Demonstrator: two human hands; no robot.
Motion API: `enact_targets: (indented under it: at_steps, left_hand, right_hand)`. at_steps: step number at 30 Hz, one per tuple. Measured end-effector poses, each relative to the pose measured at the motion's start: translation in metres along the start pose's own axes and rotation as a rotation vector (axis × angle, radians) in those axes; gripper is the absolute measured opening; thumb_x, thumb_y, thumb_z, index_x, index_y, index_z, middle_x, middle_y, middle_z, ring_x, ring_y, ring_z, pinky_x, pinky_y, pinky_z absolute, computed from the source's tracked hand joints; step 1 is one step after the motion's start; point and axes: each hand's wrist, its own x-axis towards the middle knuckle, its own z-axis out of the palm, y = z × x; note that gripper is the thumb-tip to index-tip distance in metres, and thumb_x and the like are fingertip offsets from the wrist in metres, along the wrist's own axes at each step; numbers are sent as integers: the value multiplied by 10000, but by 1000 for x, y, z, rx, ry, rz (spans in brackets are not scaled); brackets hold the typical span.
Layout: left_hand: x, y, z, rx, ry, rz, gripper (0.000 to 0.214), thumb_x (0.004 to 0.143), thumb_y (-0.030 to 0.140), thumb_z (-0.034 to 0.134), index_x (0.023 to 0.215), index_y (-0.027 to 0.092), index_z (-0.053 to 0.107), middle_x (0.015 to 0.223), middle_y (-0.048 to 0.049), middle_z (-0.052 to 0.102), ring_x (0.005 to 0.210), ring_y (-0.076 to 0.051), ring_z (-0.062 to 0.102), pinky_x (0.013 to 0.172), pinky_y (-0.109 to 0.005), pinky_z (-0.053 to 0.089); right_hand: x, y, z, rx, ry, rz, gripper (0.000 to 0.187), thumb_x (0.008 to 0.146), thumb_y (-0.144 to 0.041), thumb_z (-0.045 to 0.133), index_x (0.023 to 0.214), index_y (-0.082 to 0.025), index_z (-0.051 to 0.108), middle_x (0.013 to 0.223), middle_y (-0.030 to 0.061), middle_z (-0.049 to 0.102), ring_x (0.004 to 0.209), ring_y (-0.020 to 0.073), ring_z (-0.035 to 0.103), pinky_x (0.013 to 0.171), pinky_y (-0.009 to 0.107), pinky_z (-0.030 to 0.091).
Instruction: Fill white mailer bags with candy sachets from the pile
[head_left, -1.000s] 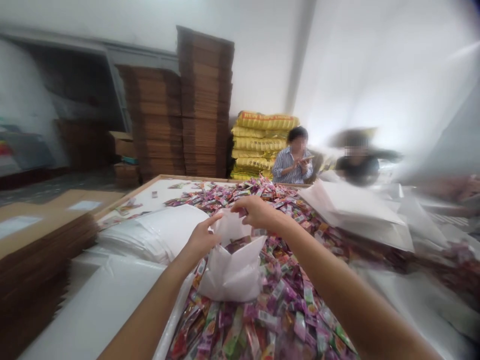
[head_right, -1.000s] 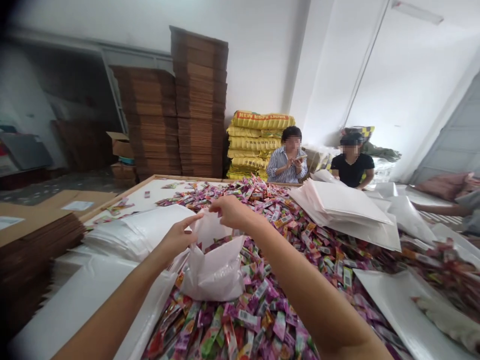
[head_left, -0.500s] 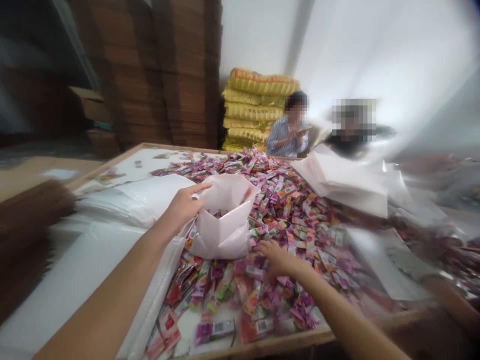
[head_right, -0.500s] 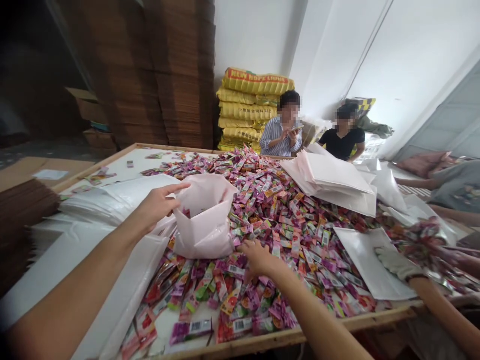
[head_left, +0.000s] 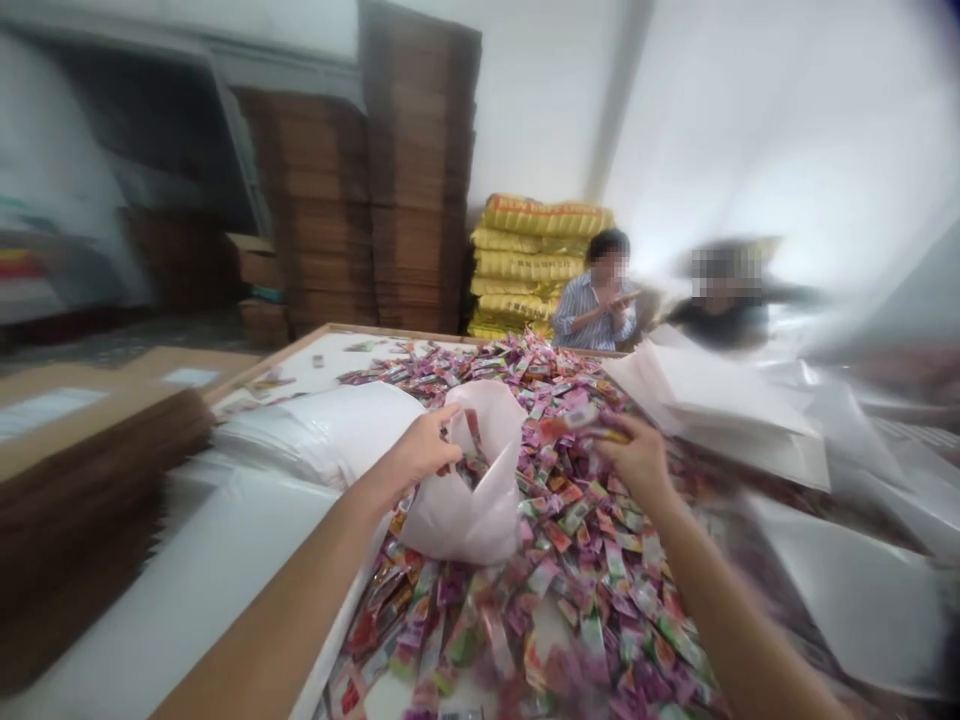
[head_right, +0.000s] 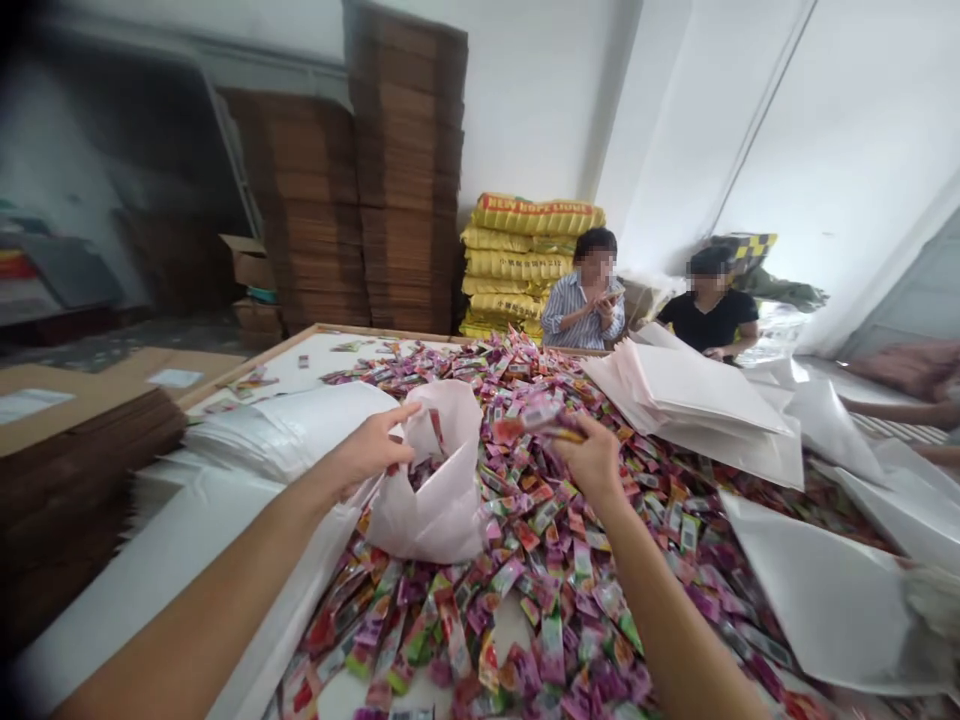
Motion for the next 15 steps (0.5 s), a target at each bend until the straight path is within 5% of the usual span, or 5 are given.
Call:
enact_targets:
  at_steps: [3,6,8,12,15]
  left_hand:
    - [5,-2,12,-100,23,34,845,603,132,607,1428,159,427,661,20,636,471,-105,495,447,-218,384]
    - [9,-6,15,-212,61,53,837,599,120,606,1418,150,436,723,2,652,494,-102,511,459,-218,402]
    - [8,-11,10,-257,84,53,758,594,108,586,1348,120,514,726,-6,645,503,-98,507,464,-213,403]
    - [4,-27,-2,-318,148,11,735,613,119,591,1344,130,516,671,27,601,463,-69,421,440,-190,331]
    - [2,-32,2,-311,109,-14,869,618,119,605,1451,235,388,676,52,607,454,-65,403,449,-188,311]
  right_hand:
    - [38,-91,18,236,113,-125,372,660,-297,683,1000,-149,688,781,9,655,665,159,589,604,254,454]
    - [40,-147,72,215,-3,-250,263,658,-242,669,907,-159,690,790,6,657,706,152,585,639,238,456]
    - [28,-151,110,23,-209,-297,225,661,-185,648,880,-166,697,830,18,678,774,165,602,691,243,463]
    - [-5,-115,158,-314,-828,-217,155,669,-138,693,819,-170,716,771,22,710,723,175,636,656,249,476]
    - [-23,-97,172,-342,-909,-172,137,654,-195,789,622,-155,662,620,6,662,646,178,629,656,289,502]
